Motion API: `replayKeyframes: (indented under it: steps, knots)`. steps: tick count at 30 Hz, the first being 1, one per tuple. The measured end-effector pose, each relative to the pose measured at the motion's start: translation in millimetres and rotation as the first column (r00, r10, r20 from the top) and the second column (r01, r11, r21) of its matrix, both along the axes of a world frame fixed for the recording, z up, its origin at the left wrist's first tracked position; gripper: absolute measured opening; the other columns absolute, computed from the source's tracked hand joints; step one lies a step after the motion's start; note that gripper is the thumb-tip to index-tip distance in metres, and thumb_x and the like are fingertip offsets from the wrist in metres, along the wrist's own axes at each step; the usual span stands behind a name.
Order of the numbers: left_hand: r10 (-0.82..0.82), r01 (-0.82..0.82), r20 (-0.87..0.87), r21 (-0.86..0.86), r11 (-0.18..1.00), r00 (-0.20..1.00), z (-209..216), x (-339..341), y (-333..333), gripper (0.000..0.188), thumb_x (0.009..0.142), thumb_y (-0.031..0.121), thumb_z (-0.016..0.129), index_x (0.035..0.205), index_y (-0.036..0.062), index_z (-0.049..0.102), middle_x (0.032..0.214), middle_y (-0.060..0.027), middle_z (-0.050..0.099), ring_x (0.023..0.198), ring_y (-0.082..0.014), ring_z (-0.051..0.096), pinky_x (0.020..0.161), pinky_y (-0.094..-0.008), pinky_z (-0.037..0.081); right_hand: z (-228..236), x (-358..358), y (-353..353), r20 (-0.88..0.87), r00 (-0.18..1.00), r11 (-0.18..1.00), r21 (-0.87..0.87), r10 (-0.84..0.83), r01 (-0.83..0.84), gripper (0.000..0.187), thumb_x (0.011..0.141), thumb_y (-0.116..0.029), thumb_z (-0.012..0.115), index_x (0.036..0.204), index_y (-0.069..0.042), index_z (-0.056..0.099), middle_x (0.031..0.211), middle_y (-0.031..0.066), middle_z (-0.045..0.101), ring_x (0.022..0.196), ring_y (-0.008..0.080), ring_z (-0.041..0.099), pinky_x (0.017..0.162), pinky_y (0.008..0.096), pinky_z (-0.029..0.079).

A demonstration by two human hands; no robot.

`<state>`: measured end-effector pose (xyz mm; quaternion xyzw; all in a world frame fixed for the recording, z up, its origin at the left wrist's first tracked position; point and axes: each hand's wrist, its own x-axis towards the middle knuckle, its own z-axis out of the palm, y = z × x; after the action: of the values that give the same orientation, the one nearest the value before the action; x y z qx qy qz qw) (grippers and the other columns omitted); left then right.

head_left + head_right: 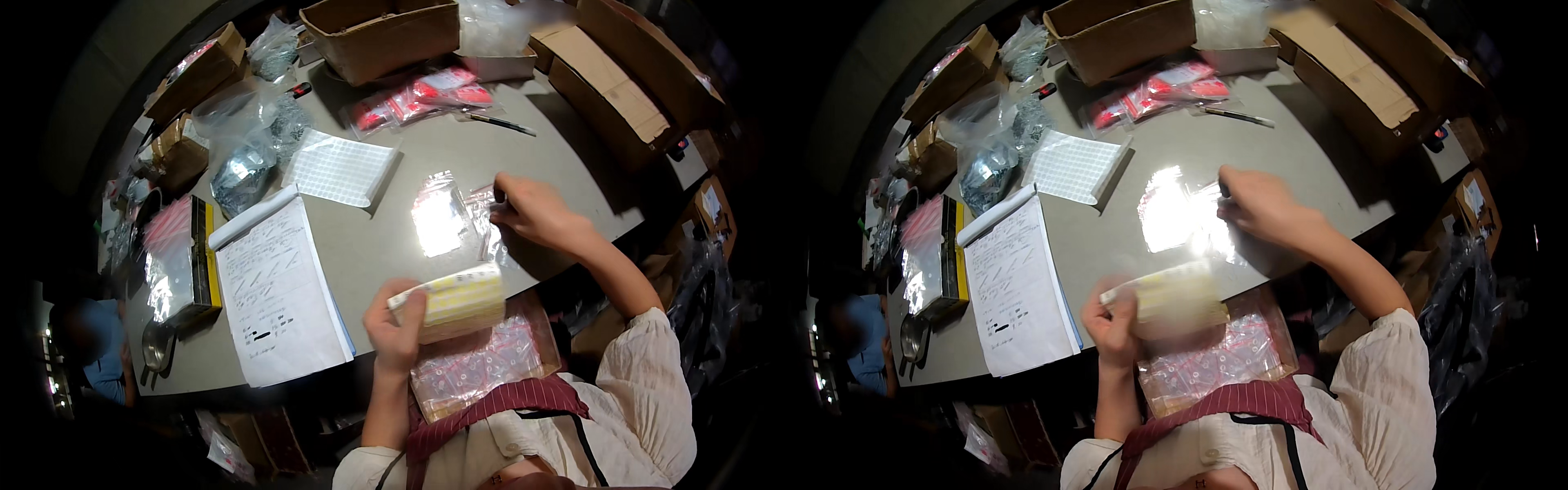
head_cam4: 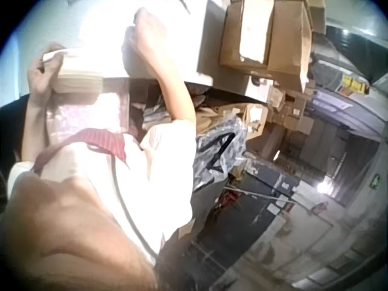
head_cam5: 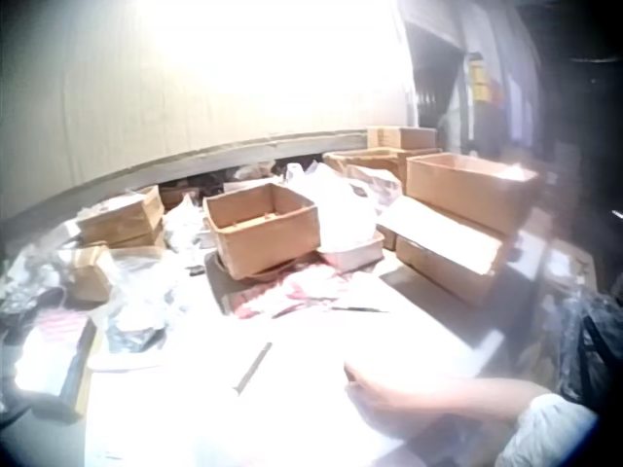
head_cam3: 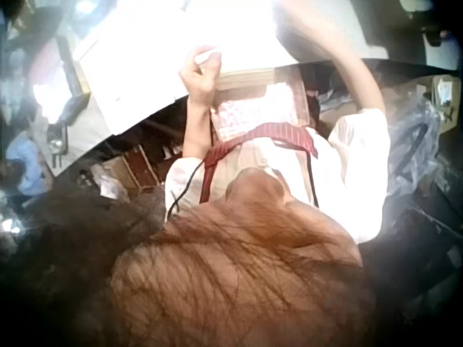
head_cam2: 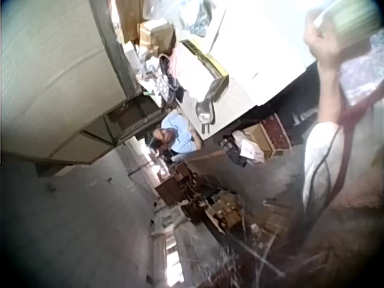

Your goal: The person applies yellow adhesive labels to small plastic bags containing hardware items. They peel labels from a sheet, press them onto each bag, and place the labeled bags on the table. The person also moves a box of metal parts and a plastic bag of screws on the table.

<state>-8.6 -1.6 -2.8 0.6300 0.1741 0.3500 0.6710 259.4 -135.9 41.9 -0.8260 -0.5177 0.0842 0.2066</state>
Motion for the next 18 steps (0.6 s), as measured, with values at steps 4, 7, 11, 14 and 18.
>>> replayKeyframes:
  steps: [4,7,11,14,18]
  knots:
    - [0.157,-0.138,0.098,-0.177,0.974,0.983,1.1,-13.7,6.0,0.021,0.103,0.018,0.063,0.098,-0.0025,0.064,0.091,-0.0047,0.066,0.082,-0.0113,0.059,0.076,-0.0247,0.047,5.4,-15.3,-39.2,-0.028,0.997,0.997,0.036,-0.074,0.075,0.051,0.083,-0.032,0.081,0.115,-0.001,0.056,0.100,0.0198,0.063,0.097,0.0410,0.061,0.083,0.0469,0.049]
    - [0.226,-0.196,0.132,-0.208,0.958,0.965,8.1,-14.8,12.6,0.026,0.105,0.023,0.062,0.099,-0.0025,0.061,0.090,-0.0068,0.066,0.082,-0.0118,0.060,0.077,-0.0247,0.048,-8.4,-36.6,-59.9,0.168,0.985,0.987,0.161,-0.038,0.011,0.054,0.085,-0.033,0.079,0.122,0.000,0.058,0.108,0.0203,0.061,0.102,0.0400,0.058,0.088,0.0460,0.048]
    - [0.197,-0.167,0.139,-0.202,0.965,0.970,13.3,-14.9,25.7,0.028,0.107,0.025,0.059,0.098,-0.0018,0.059,0.091,-0.0083,0.067,0.082,-0.0131,0.063,0.078,-0.0268,0.051,-16.3,-64.1,-76.9,0.221,0.975,0.978,0.192,0.032,-0.076,0.057,0.087,-0.031,0.077,0.131,0.000,0.058,0.122,0.0214,0.057,0.109,0.0405,0.055,0.095,0.0474,0.046]
    - [0.164,-0.137,0.139,-0.186,0.973,0.977,15.1,-10.0,28.3,0.025,0.106,0.023,0.061,0.101,-0.0021,0.061,0.091,-0.0074,0.067,0.082,-0.0122,0.062,0.077,-0.0252,0.050,-16.2,-84.2,-88.3,0.218,0.970,0.978,0.151,0.108,-0.143,0.058,0.087,-0.030,0.077,0.136,-0.006,0.058,0.132,0.0219,0.055,0.118,0.0402,0.054,0.101,0.0499,0.045]
    - [0.090,-0.085,0.051,-0.093,0.992,0.995,15.9,-7.9,33.0,0.024,0.105,0.022,0.062,0.106,-0.0020,0.064,0.092,-0.0057,0.067,0.083,-0.0110,0.061,0.077,-0.0238,0.048,-5.8,-86.5,-96.0,0.082,0.931,0.915,0.170,0.357,-0.366,0.044,0.086,-0.017,0.072,0.129,-0.010,0.067,0.135,0.0188,0.056,0.122,0.0390,0.053,0.104,0.0524,0.043]
